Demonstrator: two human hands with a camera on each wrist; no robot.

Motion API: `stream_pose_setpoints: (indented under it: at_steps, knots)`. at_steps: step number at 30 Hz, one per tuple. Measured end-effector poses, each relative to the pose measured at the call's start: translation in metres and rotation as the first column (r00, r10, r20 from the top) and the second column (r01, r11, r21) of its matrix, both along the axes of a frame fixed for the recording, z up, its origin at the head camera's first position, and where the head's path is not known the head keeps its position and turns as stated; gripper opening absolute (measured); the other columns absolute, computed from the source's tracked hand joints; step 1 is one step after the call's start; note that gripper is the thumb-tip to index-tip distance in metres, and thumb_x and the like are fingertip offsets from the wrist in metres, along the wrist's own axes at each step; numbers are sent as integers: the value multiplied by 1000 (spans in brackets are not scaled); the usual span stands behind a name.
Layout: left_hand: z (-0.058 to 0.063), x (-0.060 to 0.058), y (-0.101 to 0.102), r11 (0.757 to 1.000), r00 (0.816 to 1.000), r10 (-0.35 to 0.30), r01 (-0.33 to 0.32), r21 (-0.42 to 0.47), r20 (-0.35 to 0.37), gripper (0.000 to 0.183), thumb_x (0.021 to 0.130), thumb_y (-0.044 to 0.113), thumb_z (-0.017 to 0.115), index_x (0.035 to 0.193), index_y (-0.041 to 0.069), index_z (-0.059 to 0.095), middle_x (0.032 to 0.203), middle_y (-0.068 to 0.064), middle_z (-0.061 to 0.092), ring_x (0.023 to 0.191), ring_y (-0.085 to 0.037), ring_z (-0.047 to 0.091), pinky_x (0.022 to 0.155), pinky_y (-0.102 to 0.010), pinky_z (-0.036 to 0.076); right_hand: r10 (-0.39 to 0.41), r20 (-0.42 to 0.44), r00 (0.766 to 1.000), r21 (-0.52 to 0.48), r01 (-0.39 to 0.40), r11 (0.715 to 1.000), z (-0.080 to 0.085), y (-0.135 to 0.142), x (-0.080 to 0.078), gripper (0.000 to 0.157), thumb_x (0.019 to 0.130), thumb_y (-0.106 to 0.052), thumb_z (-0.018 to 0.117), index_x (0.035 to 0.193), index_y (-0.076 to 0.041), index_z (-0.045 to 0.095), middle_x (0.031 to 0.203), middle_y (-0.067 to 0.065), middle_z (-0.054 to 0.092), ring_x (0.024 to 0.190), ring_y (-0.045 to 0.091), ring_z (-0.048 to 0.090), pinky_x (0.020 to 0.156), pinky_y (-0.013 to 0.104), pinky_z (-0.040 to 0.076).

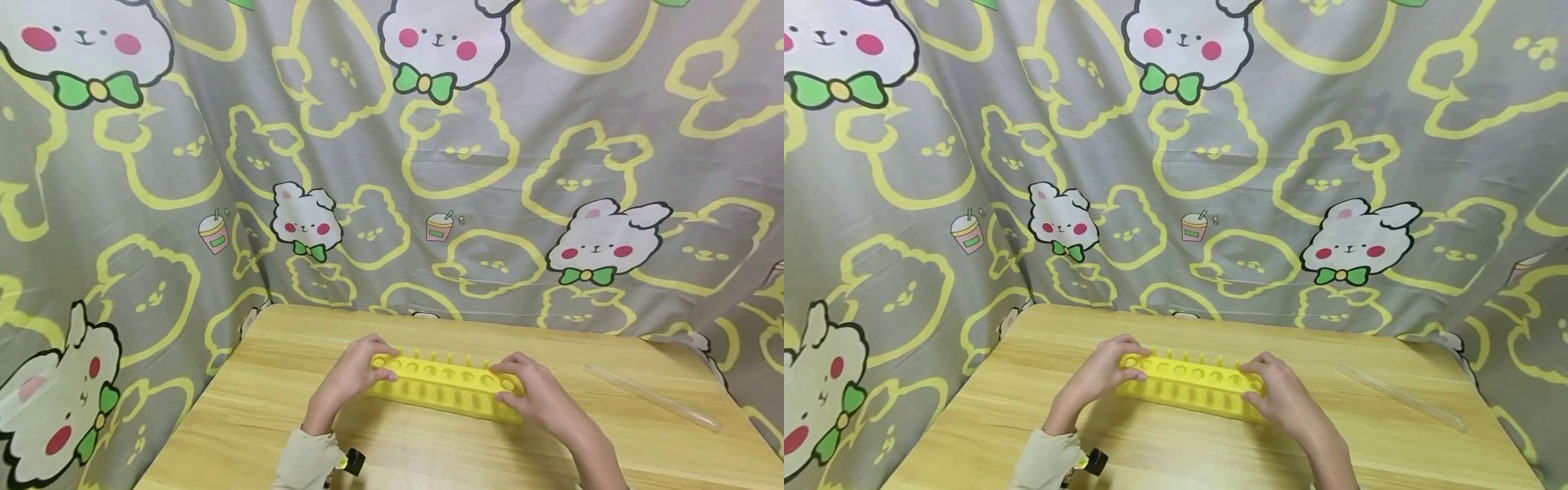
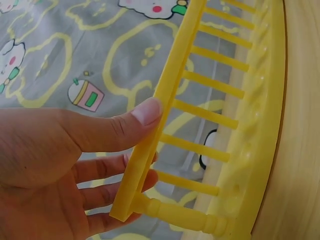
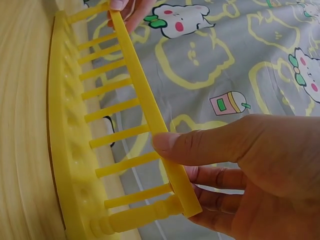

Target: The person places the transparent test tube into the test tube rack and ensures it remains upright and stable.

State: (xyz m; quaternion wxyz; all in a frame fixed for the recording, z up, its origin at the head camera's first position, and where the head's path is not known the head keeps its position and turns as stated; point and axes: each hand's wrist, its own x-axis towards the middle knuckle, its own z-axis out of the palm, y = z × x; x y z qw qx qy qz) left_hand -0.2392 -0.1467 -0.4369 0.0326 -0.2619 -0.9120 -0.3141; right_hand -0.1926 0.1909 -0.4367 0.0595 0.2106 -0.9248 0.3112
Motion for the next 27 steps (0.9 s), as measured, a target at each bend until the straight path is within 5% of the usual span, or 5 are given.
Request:
stream_pose_setpoints:
  at_steps: [27]
  knots:
    - [-9, -2, 16, 999, 997, 37, -35, 27, -74, 38, 85, 14, 84, 119, 2, 75, 110, -7, 67, 101, -27, 66, 85, -37, 58, -54, -42, 998, 9, 55, 998, -4, 8, -4, 39, 83, 0, 84, 120, 0, 73, 112, 5, 65, 103, 29, 65, 84, 45, 58]
